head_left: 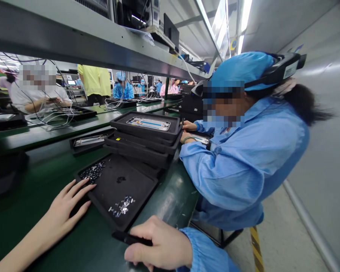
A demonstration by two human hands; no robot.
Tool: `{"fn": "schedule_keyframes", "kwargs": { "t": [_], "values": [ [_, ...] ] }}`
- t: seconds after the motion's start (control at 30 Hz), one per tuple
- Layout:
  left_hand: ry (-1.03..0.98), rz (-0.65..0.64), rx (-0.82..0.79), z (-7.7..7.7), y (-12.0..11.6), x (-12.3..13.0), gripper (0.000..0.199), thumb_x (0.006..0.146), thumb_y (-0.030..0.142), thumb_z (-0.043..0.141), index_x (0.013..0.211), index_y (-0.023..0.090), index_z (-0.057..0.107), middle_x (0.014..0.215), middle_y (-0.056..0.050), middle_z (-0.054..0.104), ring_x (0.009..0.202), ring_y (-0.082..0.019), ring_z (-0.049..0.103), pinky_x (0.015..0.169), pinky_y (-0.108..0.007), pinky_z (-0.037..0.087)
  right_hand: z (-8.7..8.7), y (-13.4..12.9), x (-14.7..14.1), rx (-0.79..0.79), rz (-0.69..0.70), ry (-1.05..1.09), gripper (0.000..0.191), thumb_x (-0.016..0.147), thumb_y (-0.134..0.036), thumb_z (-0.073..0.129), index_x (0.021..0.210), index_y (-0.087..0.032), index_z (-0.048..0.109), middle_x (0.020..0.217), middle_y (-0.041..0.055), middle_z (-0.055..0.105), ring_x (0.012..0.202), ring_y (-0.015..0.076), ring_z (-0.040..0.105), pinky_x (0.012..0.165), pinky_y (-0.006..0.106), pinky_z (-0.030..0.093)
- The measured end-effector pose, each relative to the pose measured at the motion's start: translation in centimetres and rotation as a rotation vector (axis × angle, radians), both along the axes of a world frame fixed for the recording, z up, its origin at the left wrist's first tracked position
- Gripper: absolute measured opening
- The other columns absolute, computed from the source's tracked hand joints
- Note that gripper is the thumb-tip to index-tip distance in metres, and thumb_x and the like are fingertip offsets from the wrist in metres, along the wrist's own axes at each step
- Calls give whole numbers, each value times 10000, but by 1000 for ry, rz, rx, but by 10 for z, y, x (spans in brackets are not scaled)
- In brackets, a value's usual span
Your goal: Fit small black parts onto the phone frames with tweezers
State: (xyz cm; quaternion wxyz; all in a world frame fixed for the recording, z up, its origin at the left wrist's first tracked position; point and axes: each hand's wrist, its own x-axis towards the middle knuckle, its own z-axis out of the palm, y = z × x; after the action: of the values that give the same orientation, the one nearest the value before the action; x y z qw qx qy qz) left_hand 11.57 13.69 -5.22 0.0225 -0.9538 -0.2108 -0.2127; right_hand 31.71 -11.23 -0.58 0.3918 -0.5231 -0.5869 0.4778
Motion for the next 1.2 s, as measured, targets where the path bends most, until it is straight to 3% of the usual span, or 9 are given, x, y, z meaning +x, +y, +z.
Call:
{"fn": "schedule_keyframes", "kwargs": {
  "t": [0.77, 0.93, 1.07, 1.13, 1.2],
  "values": [
    [3, -5, 10, 0, -1, -1, 431, 872, 429, 358, 1270, 294, 452, 1375, -33, 418, 1296, -332, 304, 1007, -534, 347, 5, 0, -1, -19, 0, -12, 253, 811, -330, 561, 661, -126, 546, 480, -63, 467, 392, 15, 448, 433, 97, 371],
    [19, 12, 22, 16, -16, 0, 427, 884, 357, 296, 1264, 292, 480, 1357, -19, 456, 1265, -312, 367, 982, -484, 397, 14, 0, -5, -64, -14, -28, 277, 800, -318, 562, 599, -138, 496, 431, -66, 436, 369, 31, 423, 405, 116, 344],
    [95, 54, -37, 26, -28, 2, 448, 915, 324, 233, 1300, 202, 429, 1386, -67, 414, 1278, -282, 349, 1014, -465, 368, 15, -1, -5, -53, -12, -107, 274, 822, -301, 514, 600, -142, 491, 407, -61, 429, 367, 42, 426, 414, 130, 336],
    [87, 97, -27, 27, -17, 3, 440, 914, 332, 258, 1293, 179, 419, 1392, -80, 400, 1275, -266, 353, 1038, -456, 335, 13, -2, -4, -49, -3, -131, 284, 836, -304, 496, 603, -143, 493, 399, -61, 416, 366, 45, 427, 427, 136, 346],
    [77, 134, 3, 30, 9, 5, 424, 896, 337, 310, 1269, 174, 429, 1388, -84, 402, 1265, -260, 365, 1058, -446, 302, 10, -3, -3, -45, 4, -136, 288, 841, -319, 495, 613, -143, 502, 392, -65, 398, 364, 49, 424, 434, 142, 354]
  ]
}}
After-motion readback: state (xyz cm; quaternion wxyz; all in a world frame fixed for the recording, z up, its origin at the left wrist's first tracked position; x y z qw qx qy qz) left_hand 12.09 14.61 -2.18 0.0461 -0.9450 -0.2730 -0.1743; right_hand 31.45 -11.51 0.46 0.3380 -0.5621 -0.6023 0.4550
